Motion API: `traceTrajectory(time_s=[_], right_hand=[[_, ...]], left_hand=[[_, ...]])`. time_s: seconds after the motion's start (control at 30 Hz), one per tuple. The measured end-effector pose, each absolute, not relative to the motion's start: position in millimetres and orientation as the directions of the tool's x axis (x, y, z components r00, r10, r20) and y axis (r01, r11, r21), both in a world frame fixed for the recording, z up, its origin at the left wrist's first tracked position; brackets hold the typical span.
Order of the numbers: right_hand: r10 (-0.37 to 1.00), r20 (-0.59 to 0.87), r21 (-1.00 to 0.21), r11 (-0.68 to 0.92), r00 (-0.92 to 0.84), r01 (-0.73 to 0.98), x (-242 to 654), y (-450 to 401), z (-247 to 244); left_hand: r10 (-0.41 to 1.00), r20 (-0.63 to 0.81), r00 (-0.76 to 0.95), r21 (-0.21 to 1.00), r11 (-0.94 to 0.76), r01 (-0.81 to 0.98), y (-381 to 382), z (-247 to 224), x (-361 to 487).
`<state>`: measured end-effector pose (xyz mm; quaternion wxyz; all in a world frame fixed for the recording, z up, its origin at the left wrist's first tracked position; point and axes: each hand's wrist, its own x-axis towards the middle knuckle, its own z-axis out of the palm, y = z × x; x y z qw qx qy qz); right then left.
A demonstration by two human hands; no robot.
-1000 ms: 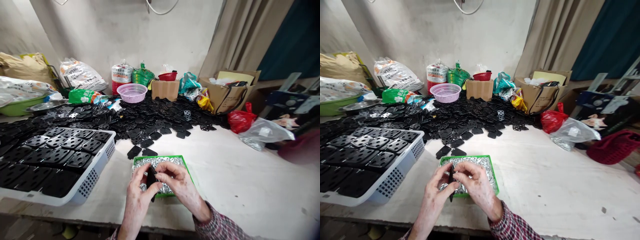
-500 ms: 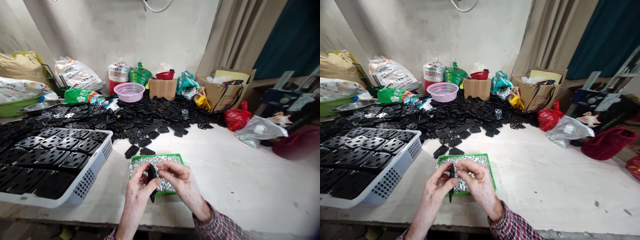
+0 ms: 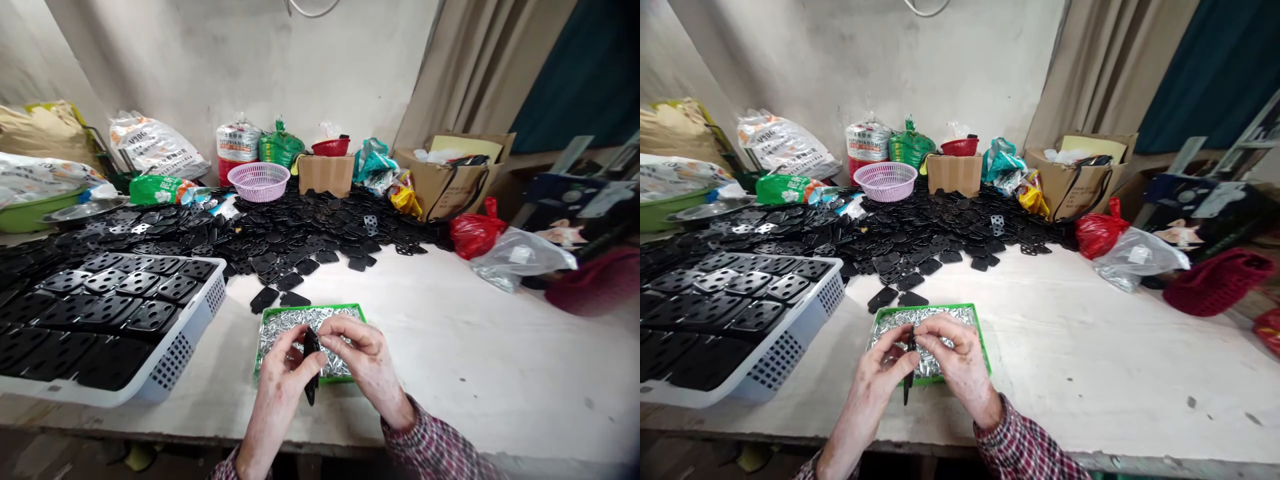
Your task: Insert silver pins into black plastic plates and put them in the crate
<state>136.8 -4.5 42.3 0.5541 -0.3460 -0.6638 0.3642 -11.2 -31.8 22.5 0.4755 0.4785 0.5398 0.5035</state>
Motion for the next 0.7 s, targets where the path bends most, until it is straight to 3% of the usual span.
traceTrajectory(time_s=[0.17, 0.23, 0.3, 0.43, 0.57, 0.63, 0.7], right_hand=[[0.616, 0.75, -0.539, 0.78, -0.24, 0.319, 143.7, -5.9, 38.5], [0.533, 0.777, -0.404, 0.83, -0.336, 0.383, 148.1, -7.3, 37.3], [0.507, 0.773, -0.375, 0.85, -0.382, 0.37, 150.5, -8.0, 38.0], [0.65, 0.694, -0.601, 0.76, -0.31, 0.249, 145.2, -7.1, 43.8], [0.89, 0.337, -0.91, 0.391, -0.307, 0.137, 133.1, -2.1, 52.9], [0.909, 0.169, -0.966, 0.23, -0.382, 0.118, 125.8, 3.4, 58.9], [0.882, 0.112, -0.978, 0.179, -0.458, 0.107, 115.6, 10.0, 66.6]], left_hand=[[0.998, -0.021, -0.058, 0.998, 0.025, 0.059, -32.6, 25.2, -9.7], [0.999, 0.004, -0.045, 0.998, -0.001, 0.067, -32.9, 23.8, -9.7], [0.998, 0.032, -0.052, 0.996, -0.027, 0.082, -33.1, 22.5, -10.2], [0.994, 0.098, -0.054, 0.99, -0.092, 0.103, -33.5, 26.1, -13.9], [0.985, 0.162, -0.057, 0.986, -0.159, 0.055, -36.7, 35.3, -23.3], [0.976, 0.196, -0.099, 0.981, -0.193, 0.033, -39.0, 36.5, -30.7], [0.965, 0.218, -0.143, 0.975, -0.22, 0.001, -41.4, 35.0, -39.9]])
